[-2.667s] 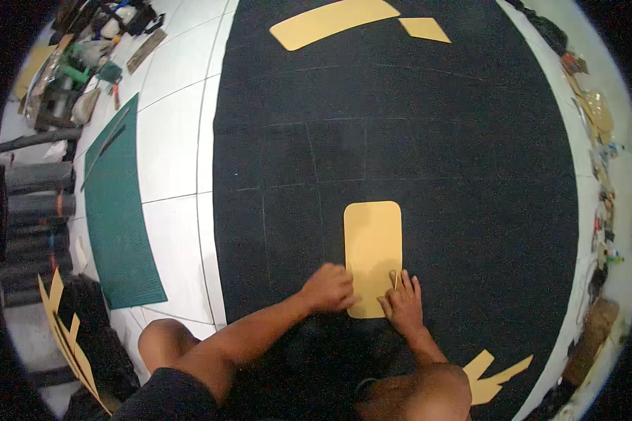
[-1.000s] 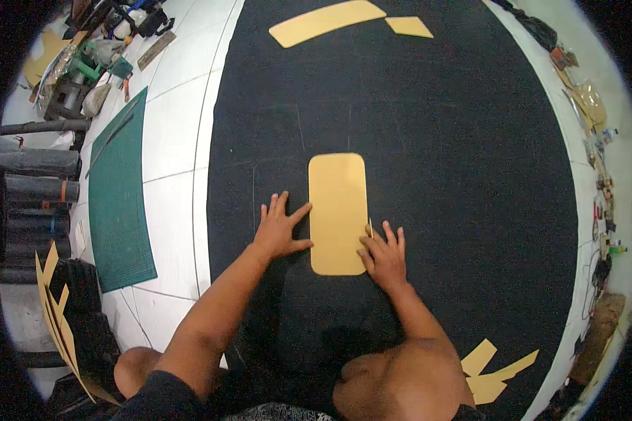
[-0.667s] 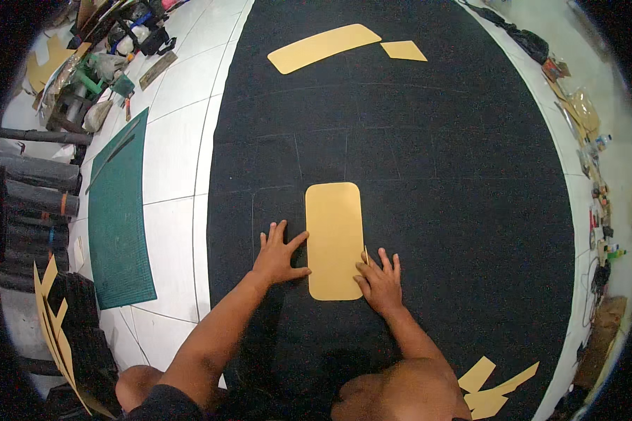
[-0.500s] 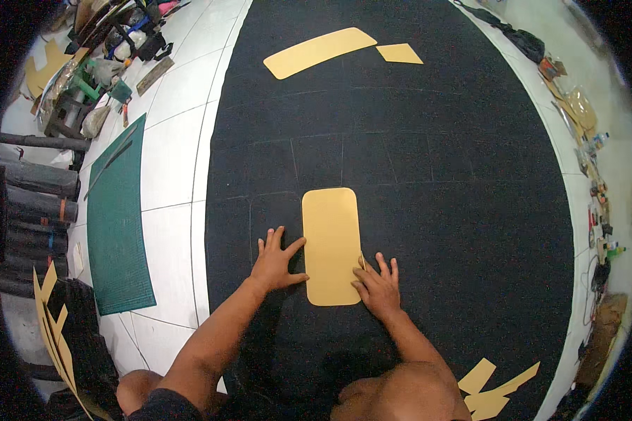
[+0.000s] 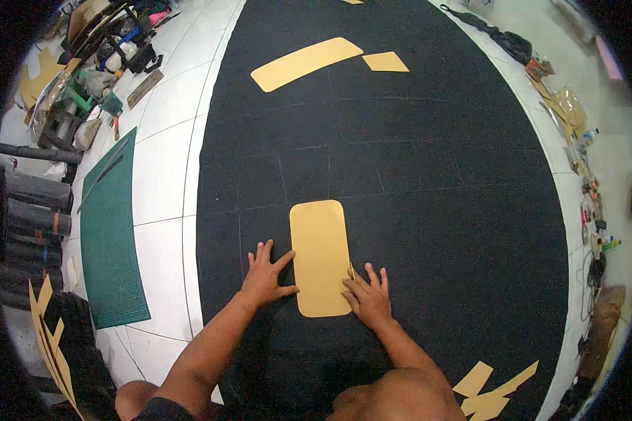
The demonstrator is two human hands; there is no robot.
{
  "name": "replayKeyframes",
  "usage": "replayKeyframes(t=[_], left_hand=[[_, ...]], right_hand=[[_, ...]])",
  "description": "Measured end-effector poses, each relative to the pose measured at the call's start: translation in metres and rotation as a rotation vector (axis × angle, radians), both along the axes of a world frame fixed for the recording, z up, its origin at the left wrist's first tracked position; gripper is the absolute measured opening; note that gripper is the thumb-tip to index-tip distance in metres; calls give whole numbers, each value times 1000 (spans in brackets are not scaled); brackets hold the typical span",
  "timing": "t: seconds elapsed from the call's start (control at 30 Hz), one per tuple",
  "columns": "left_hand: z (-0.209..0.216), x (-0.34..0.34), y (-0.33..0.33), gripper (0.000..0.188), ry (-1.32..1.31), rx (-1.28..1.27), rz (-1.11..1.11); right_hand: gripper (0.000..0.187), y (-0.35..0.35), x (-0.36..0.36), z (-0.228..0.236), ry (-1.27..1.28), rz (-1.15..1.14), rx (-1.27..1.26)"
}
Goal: The person arranges cardboard pattern templates across a large sheet of black fabric and traces around their outlines onto the fabric using a marking tool.
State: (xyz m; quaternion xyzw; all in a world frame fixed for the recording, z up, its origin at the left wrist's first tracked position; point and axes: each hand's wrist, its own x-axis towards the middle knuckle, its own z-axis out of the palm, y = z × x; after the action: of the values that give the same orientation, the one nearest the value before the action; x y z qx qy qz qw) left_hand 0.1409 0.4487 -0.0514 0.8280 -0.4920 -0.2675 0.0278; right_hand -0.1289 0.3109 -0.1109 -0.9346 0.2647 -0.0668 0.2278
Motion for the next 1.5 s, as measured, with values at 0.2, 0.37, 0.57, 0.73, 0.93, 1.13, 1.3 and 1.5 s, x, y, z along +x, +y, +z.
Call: replayKeyframes(t=[0.2,0.37,0.57,0.73,0.93,1.13,1.3,1.5], left_hand=[[0,-2,-3,98,-8,19,-15],[-1,-3,-1,99,-1,24,-5],[-3,-2,-3,98,10,15,5],[-5,1,-4,98,-5,13,6],[-7,-1,0,100,-14,1,3],[-5,0,-1,98,-30,-4,-4],[-4,-10,-12,97,-127,12,-43],[-24,-86,-36,72,-123,-295,-121]], right_hand=[[36,-1,-2,1,48,-4,-35],[36,1,-2,4,54,-6,-4],[35,-1,-1,1,44,-13,-9],[34,-3,3,5,34,-11,-5],[35,1,2,0,4,-24,-28],[34,0,3,4,-17,-27,-30],[34,-4,-3,3,-15,-14,-46],[34,-1,-4,1,-6,-11,-49]])
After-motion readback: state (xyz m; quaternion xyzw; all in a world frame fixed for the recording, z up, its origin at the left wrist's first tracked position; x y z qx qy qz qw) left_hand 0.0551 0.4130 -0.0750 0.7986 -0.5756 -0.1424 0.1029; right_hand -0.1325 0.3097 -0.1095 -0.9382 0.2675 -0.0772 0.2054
